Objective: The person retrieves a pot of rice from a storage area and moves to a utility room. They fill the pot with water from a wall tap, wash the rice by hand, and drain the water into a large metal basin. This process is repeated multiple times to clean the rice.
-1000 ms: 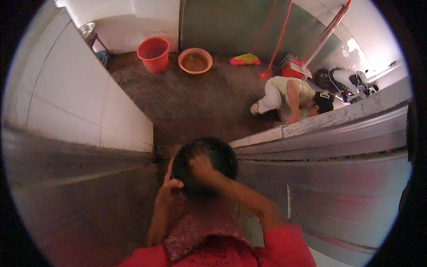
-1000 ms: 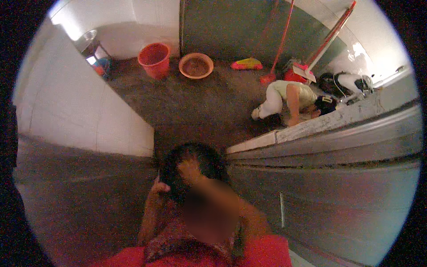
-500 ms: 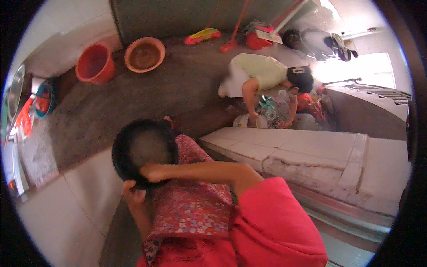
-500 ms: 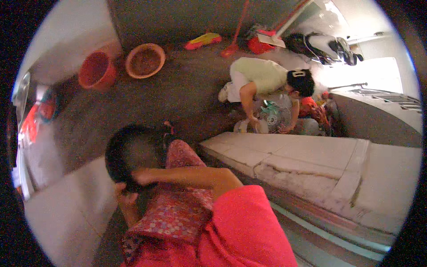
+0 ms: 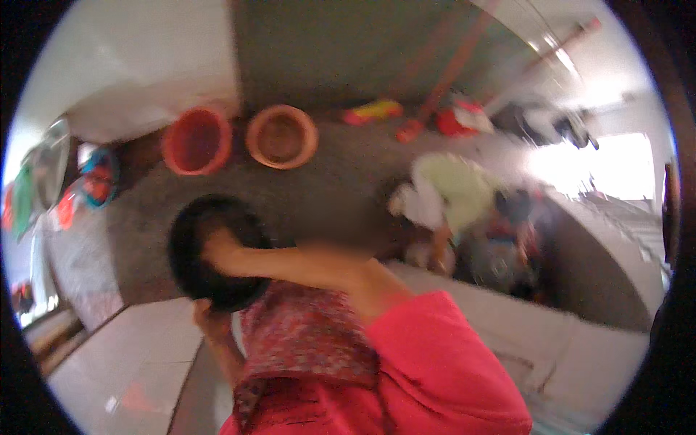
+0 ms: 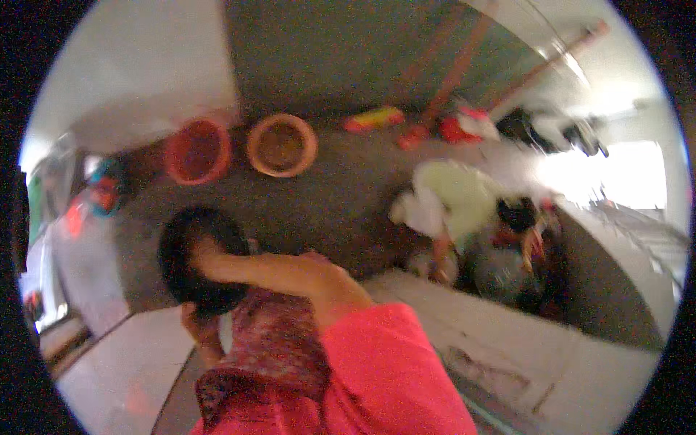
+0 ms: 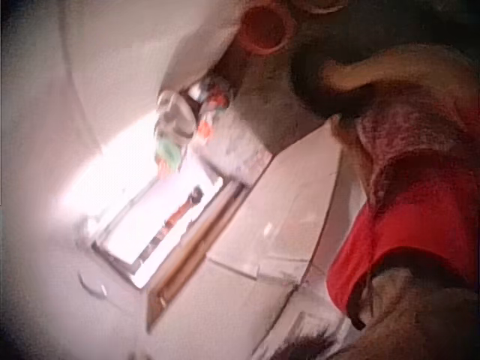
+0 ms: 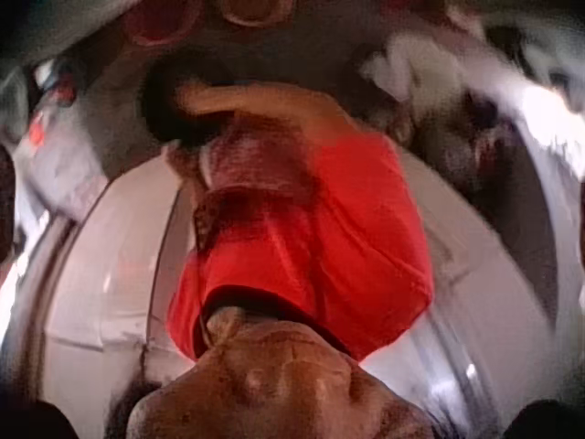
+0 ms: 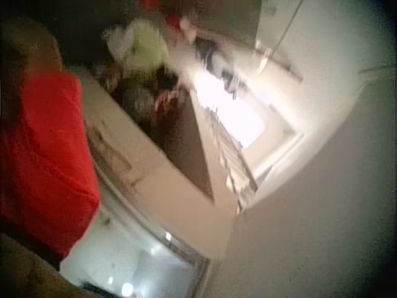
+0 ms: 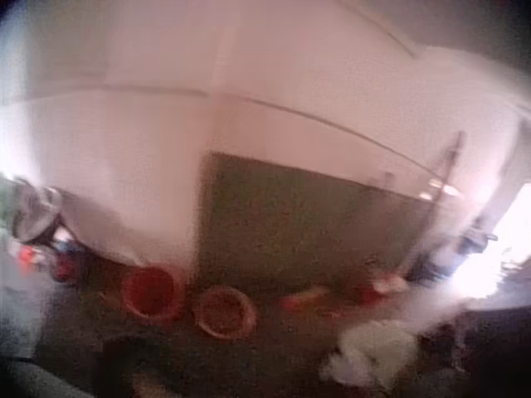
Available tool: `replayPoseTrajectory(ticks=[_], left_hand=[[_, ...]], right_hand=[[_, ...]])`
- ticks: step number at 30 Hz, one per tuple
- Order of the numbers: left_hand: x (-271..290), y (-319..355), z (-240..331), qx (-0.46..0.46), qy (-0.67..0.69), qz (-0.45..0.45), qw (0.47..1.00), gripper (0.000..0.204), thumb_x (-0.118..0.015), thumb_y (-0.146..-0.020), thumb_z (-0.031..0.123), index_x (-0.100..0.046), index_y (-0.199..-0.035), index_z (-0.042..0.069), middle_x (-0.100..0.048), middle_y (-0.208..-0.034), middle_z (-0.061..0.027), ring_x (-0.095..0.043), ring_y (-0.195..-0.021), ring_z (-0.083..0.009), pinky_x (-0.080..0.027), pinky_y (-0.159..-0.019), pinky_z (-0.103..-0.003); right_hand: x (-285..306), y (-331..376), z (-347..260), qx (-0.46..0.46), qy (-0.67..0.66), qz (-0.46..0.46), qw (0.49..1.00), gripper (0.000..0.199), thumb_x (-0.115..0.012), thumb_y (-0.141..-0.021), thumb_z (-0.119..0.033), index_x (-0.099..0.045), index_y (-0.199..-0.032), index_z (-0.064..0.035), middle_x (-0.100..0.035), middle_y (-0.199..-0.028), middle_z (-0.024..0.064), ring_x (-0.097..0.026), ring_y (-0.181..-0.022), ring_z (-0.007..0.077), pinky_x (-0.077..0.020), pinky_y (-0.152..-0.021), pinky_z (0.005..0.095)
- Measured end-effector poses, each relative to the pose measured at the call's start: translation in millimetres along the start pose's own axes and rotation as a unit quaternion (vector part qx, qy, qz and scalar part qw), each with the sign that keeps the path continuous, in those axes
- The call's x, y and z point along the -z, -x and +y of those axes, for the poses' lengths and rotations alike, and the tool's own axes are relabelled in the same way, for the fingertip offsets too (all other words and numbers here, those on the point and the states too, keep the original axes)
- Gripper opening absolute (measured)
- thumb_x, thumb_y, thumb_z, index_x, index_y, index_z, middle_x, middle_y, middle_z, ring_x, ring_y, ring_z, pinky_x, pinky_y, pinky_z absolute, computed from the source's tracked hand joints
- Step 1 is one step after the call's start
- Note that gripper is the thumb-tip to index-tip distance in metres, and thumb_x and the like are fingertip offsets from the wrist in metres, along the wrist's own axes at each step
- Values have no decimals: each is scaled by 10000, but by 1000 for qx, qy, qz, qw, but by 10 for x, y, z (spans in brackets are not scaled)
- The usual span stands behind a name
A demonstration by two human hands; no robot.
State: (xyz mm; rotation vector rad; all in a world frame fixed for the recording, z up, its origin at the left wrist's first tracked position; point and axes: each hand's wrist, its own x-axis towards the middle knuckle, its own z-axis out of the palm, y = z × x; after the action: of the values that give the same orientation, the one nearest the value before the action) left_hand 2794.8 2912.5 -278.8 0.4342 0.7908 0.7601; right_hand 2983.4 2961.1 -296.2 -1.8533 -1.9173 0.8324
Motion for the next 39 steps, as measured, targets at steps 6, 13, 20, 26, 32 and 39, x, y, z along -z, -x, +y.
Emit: replayPoseTrajectory(ticks=[6,13,20,26,32,39], left_hand=[[-463,-669,498,-114,-66,13,991,358,-602,-724,135,-582,-1072,56,-594,-1132,-59,-536,-1097,-219,-427,-981,-373],[-554,-1488,1191,-54,215,48,974,605,-572,-702,90,-474,-1294,13,-542,-1261,-92,-505,-1175,-263,-404,-1024,-390],[-598,-1814,2043,-162,235,222,932,304,-589,-665,92,-498,-953,55,-586,-941,-57,-567,-886,-209,-471,-824,-342],[224,-2069,2980,-280,217,180,917,843,-577,-670,58,-306,-1468,86,-519,-1253,-57,-528,-1077,-173,-403,-983,-299],[1142,-2390,4022,-256,170,241,921,858,-567,-678,62,-260,-1479,75,-472,-1332,-126,-503,-1162,-268,-426,-996,-386],[1521,-2429,5392,-262,173,187,931,886,-575,-704,41,-223,-1512,126,-465,-1338,-135,-508,-1125,-272,-449,-947,-386]], right_hand=[[718,-462,195,60,-13,-139,988,269,-581,-760,-135,-682,-981,-20,-666,-1033,218,-631,-951,408,-504,-779,542],[887,-1708,-202,126,-23,-305,944,180,-558,-767,-51,-647,-913,6,-680,-927,221,-660,-937,367,-497,-709,505],[853,-3195,-920,312,147,-270,899,253,-553,-834,-213,-707,-988,-84,-609,-1153,167,-522,-1147,353,-377,-909,545],[167,-4597,-1320,359,284,-199,866,413,-616,-817,-320,-678,-1171,-116,-445,-1431,171,-348,-1356,350,-246,-1077,620],[454,-5323,-2291,233,310,-343,855,354,-589,-813,-195,-677,-1111,-24,-599,-1225,229,-560,-1147,409,-485,-927,500],[-257,-6121,-2778,309,137,-453,825,276,-591,-792,-148,-662,-1000,18,-667,-1000,238,-642,-950,398,-503,-840,477]])
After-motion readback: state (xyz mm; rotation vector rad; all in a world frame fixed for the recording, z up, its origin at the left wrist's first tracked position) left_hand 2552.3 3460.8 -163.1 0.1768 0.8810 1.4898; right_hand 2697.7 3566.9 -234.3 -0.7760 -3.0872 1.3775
